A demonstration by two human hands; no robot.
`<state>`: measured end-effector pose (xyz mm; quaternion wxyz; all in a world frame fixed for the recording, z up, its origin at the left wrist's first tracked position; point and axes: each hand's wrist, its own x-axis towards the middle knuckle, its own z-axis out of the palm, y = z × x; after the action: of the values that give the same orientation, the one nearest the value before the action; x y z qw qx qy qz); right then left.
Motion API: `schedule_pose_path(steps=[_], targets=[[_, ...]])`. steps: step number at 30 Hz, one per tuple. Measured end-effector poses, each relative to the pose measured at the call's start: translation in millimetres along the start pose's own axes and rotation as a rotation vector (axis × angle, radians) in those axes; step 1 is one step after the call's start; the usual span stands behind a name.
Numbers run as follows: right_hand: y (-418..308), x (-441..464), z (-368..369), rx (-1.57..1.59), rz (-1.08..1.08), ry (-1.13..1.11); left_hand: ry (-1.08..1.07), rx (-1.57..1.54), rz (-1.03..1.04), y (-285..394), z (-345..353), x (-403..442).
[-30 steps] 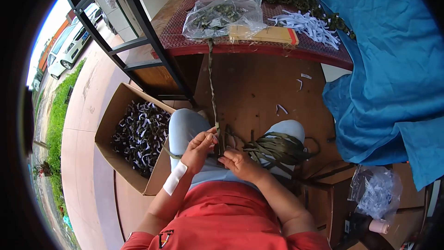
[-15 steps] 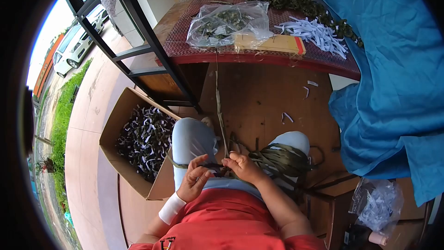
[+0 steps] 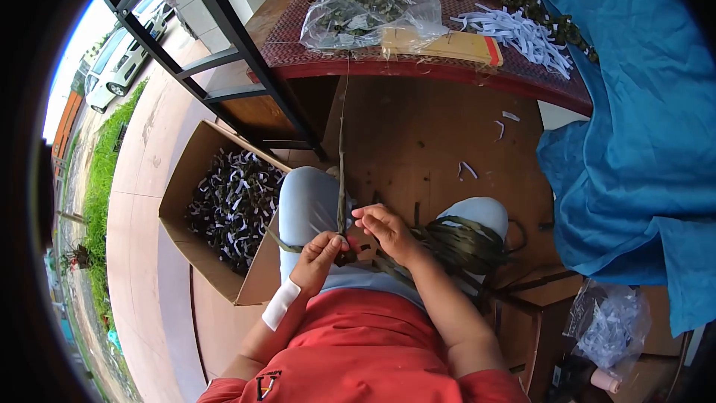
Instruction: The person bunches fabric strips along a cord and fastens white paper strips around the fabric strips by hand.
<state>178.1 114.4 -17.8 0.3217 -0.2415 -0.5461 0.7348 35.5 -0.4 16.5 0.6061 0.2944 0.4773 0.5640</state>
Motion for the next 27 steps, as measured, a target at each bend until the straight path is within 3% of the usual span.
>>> schedule_pose_path(steps=[3,6,7,10,12,14,17,20,22,24,27], targets=[[5.9,22.3,19.2,0.325,0.219,-0.151,0.047,0.026,0.008,-11.8,-8.3,4.7],[5.3,31.8,17.0,0.537,0.214,-0.037,0.073,-0.063,-0.029,-8.3,-7.8,-17.4],[1.0,32.8,15.4,0.52,0.23,0.004,0.101,0.035,-0.043,-7.6,-8.5,-28.7],[1.2,38.1,7.2,0.548,0.246,-0.076,-0.066,0.607,0.181,-8.6,-15.8,-54.0],[-0.9,32.7,13.0,0.19,0.17,-0.097,-0.053,0.542,0.136,-5.3,-14.6,-59.2],[15.7,5.4,11.1,-0.65,-0.085,-0.215,0.053,0.414,0.18,7.0,-11.8,-49.0],[9.1,-20.9,12.9,-0.62,-0.217,-0.114,0.149,0.158,0.202,19.6,-13.5,14.2],[-5.1,-24.5,6.3,-0.649,-0.183,-0.113,0.024,0.039,-0.015,11.1,-3.0,54.5],[-15.7,-28.3,-4.7,-0.524,-0.138,-0.126,-0.053,0.066,-0.042,4.1,6.2,45.3],[-18.2,-22.5,-11.2,-0.435,-0.087,-0.14,-0.075,0.376,0.354,-10.9,7.5,20.9],[5.4,10.4,-12.4,-0.255,0.06,-0.165,0.089,0.148,0.133,-4.7,-2.2,9.5]])
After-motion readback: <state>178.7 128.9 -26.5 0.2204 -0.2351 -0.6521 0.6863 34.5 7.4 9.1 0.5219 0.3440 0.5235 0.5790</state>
